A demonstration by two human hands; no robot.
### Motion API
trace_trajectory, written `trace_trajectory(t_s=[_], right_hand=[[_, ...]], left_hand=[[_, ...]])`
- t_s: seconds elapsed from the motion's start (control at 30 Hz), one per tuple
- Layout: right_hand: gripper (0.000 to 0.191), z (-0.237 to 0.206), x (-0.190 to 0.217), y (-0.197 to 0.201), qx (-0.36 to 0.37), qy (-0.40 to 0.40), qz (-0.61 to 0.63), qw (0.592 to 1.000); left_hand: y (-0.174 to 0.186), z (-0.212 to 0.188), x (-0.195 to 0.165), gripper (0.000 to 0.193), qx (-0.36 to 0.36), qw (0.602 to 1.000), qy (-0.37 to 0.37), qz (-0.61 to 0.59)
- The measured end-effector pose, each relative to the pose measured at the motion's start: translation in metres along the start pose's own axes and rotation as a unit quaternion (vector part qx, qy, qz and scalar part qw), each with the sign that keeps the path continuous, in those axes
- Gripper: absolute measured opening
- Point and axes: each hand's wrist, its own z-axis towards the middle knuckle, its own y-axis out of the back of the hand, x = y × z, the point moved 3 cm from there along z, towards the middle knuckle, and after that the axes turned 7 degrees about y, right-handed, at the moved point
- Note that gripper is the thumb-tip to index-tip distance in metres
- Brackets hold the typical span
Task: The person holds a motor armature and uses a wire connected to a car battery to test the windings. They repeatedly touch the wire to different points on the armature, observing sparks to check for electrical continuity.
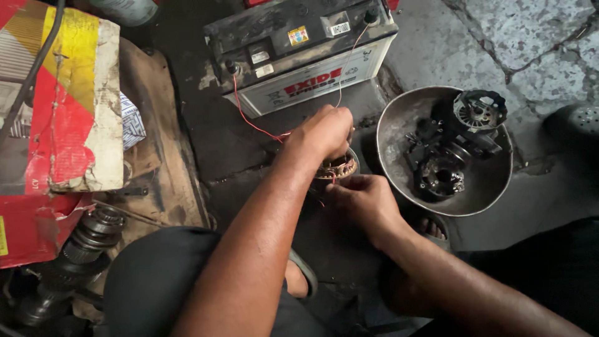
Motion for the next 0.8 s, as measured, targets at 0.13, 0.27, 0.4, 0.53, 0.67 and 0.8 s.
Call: trace_trajectory(t_s=[0.13,0.27,0.4,0.53,0.67,0.8], right_hand=[[0.026,0.002,0.005,0.005,-0.01,-0.003,-0.004,1.0],[0.023,0.005,0.005,0.004,0.001,-0.027,0.023,0.999],[0.022,0.014,0.008,0.002,0.012,0.02,0.036,0.999],[0.021,0.02,0.007,-0.001,0.031,0.02,0.059,0.998],[0.02,0.02,0.006,-0.002,0.026,0.007,0.03,0.999],[0.019,0.016,0.005,-0.01,0.093,-0.008,-0.006,0.996]], left_hand=[[-0.002,0.002,-0.001,0.02,0.007,1.0,0.009,0.021],[-0.005,0.005,-0.003,0.02,-0.003,0.999,0.0,0.039],[-0.006,0.006,-0.004,0.021,0.018,0.999,0.003,0.039],[-0.004,0.003,-0.004,0.022,0.038,0.998,0.026,0.034],[0.0,-0.001,-0.006,0.023,0.055,0.997,0.033,0.032],[0.001,-0.001,-0.007,0.02,0.059,0.998,0.027,0.027]])
